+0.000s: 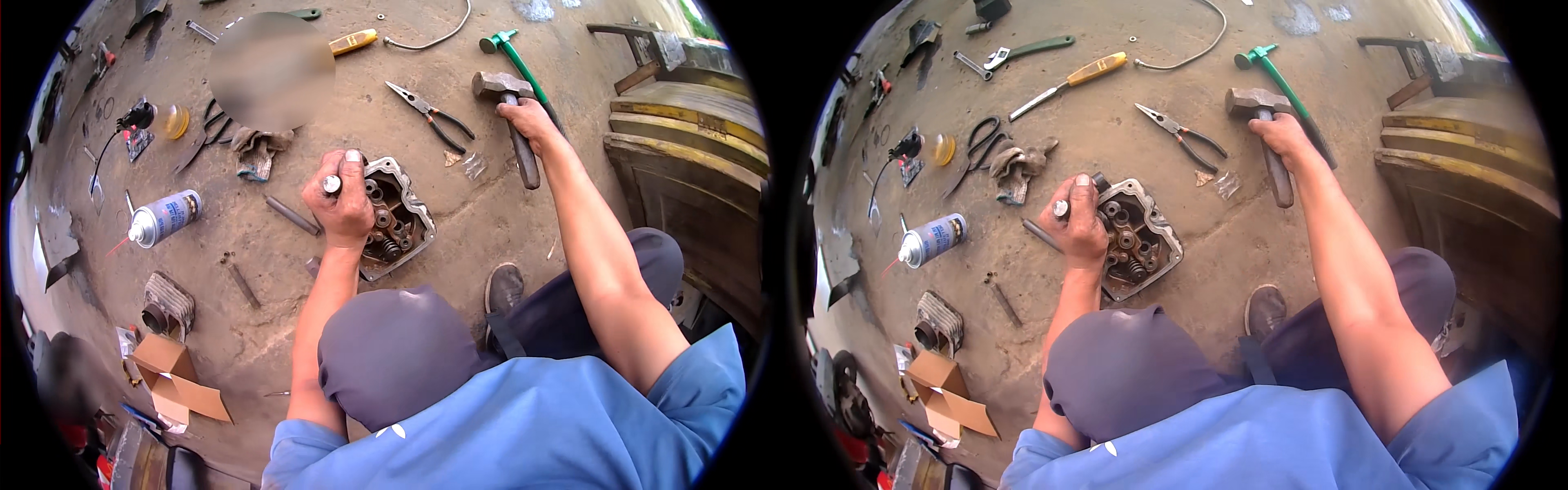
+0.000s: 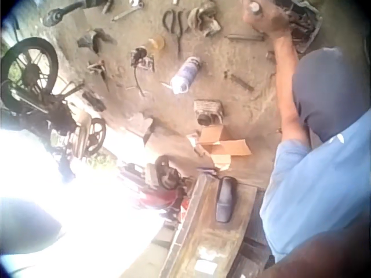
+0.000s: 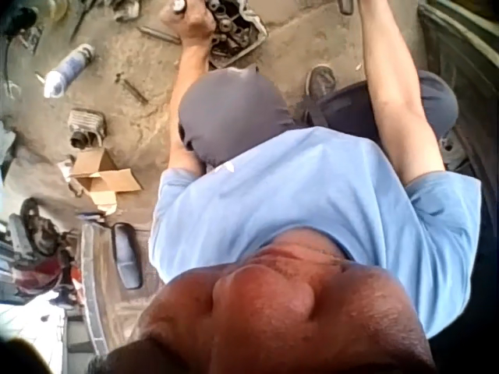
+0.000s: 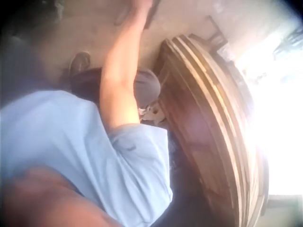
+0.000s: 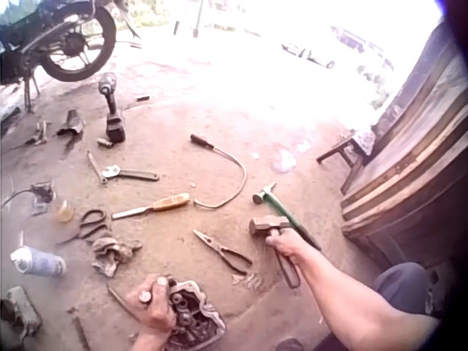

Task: The person fits valve springs and retainers into an engine cylinder head by hand and strikes a metal tool with a hammer to secure the valve components.

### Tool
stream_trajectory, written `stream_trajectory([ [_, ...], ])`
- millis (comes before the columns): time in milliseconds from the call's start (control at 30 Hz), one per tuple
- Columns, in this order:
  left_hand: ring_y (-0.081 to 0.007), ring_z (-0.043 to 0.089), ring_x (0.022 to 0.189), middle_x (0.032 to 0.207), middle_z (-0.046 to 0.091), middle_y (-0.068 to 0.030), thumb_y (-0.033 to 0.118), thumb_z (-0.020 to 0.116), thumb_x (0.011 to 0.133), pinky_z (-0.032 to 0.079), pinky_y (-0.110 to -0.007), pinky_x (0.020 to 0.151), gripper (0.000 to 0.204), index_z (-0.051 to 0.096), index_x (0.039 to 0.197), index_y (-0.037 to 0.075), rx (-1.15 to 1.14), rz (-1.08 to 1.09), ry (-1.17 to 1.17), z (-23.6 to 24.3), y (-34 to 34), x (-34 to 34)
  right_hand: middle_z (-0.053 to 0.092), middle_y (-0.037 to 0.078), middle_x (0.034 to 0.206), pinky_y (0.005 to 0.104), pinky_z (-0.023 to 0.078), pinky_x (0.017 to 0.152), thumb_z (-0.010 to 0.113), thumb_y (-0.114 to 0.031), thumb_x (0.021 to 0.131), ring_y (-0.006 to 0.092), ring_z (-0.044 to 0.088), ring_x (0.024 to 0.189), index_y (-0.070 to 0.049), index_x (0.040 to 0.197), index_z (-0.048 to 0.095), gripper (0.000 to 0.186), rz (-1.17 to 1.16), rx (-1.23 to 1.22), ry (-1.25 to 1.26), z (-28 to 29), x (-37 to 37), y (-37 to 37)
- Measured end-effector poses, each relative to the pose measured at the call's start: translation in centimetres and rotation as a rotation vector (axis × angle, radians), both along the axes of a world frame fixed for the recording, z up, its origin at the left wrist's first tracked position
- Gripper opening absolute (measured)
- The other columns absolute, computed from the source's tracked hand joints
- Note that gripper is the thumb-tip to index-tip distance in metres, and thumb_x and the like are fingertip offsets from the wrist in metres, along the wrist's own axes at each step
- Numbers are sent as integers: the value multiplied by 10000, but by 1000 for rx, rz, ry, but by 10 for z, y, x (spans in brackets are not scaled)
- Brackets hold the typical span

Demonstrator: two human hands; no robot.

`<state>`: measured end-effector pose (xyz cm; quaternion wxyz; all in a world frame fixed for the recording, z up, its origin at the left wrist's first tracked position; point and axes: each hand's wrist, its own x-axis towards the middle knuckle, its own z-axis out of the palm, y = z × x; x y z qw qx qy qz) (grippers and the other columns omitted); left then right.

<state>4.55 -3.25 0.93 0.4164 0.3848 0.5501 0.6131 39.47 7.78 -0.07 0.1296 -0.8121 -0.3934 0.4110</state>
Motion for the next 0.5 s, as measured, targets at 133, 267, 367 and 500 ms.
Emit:
stream_trajectory([
  [133, -217, 485, 612, 661, 489, -111, 0, 646, 941, 417, -346, 584, 232, 530, 743, -37, 127, 19, 161, 3, 2, -4, 666, 74, 905, 324, 555, 638, 809, -248, 864, 163, 644, 720, 65, 1116, 659, 429, 197, 134, 16, 74, -47, -6],
  [267, -255, 446, 618, 641, 434, -129, 7, 653, 927, 404, -367, 595, 294, 470, 698, -20, 54, 27, 69, 10, -5, -10, 672, 76, 871, 300, 569, 650, 818, -206, 893, 165, 668, 732, 28, 1170, 648, 400, 438, 221, 323, 193, -145, -35],
  [367, -275, 463, 617, 639, 443, -142, 4, 656, 896, 407, -383, 596, 279, 463, 696, -21, 88, 25, 65, 3, 3, -8, 704, 175, 864, 399, 557, 702, 832, -207, 875, 345, 698, 762, 23, 1249, 614, 490, 966, 429, 80, 239, -185, -42],
  [500, -346, 549, 640, 658, 574, -130, 1, 685, 795, 474, -389, 660, 95, 614, 732, 7, 281, 26, 177, -1, 3, -6, 692, 247, 881, 527, 519, 718, 774, -198, 903, 477, 671, 877, 6, 1126, 596, 351, 1138, 291, -106, 252, -230, -57],
])
